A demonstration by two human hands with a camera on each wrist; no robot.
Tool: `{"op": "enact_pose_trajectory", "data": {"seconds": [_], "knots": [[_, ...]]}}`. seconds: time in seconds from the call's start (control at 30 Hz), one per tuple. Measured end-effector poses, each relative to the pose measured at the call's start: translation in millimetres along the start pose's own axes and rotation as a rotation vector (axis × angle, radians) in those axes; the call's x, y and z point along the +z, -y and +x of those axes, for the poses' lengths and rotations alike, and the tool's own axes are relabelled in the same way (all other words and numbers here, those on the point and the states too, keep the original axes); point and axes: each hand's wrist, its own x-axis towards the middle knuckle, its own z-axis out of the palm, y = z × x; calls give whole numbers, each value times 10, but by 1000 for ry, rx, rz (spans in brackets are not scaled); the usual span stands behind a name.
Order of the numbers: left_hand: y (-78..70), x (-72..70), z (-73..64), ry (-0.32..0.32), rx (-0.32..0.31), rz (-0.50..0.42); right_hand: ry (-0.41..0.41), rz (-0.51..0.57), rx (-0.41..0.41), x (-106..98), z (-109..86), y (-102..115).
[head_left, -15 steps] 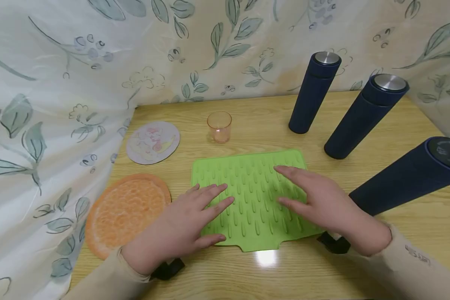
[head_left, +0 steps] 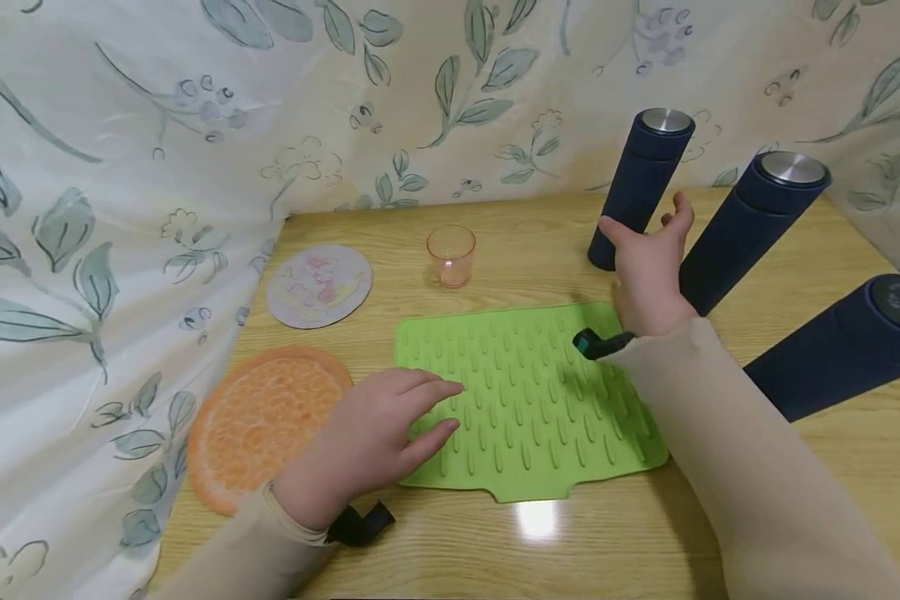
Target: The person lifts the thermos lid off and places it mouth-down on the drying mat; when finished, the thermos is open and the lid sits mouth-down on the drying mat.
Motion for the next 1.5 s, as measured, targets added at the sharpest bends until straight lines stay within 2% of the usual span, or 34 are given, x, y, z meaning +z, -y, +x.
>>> {"op": "enact_pose_trajectory", "data": {"seconds": [0.13,0.3,0.43,0.53,0.67,0.73,0.8,0.9,0.97,1.03,1.1,1.2,1.33,1.4,1.5], "knots": [[-23,8,1,-16,-5,-6,-94,-20,-17,59,286,50],[-31,23,-6,-19,-11,-26,-178,-65,-47,56,487,42],[-17,20,4,-12,-25,-40,-222,-63,-96,67,479,3],[16,18,17,-12,-22,-51,-193,-46,-187,113,350,-27],[81,-17,62,-26,-15,-67,-72,-84,-362,205,22,-37],[113,-62,102,-39,-22,-75,19,-126,-456,229,-172,-42],[134,-110,166,-52,-37,-97,129,-191,-509,201,-361,-31],[139,-216,279,-110,-57,-137,309,-328,-580,99,-603,-34],[135,-285,353,-172,-68,-193,417,-448,-633,3,-742,-40],[120,-350,416,-234,-67,-253,510,-552,-721,-89,-839,-58],[102,-398,462,-261,-59,-327,588,-632,-816,-169,-912,-74],[59,-451,502,-226,-14,-401,691,-711,-910,-254,-988,-83],[-3,-463,512,-119,69,-448,782,-815,-957,-309,-1062,-76],[-34,-453,509,-79,106,-466,803,-857,-978,-318,-1083,-83],[-68,-432,497,-54,124,-486,817,-894,-1019,-317,-1099,-119]]}}
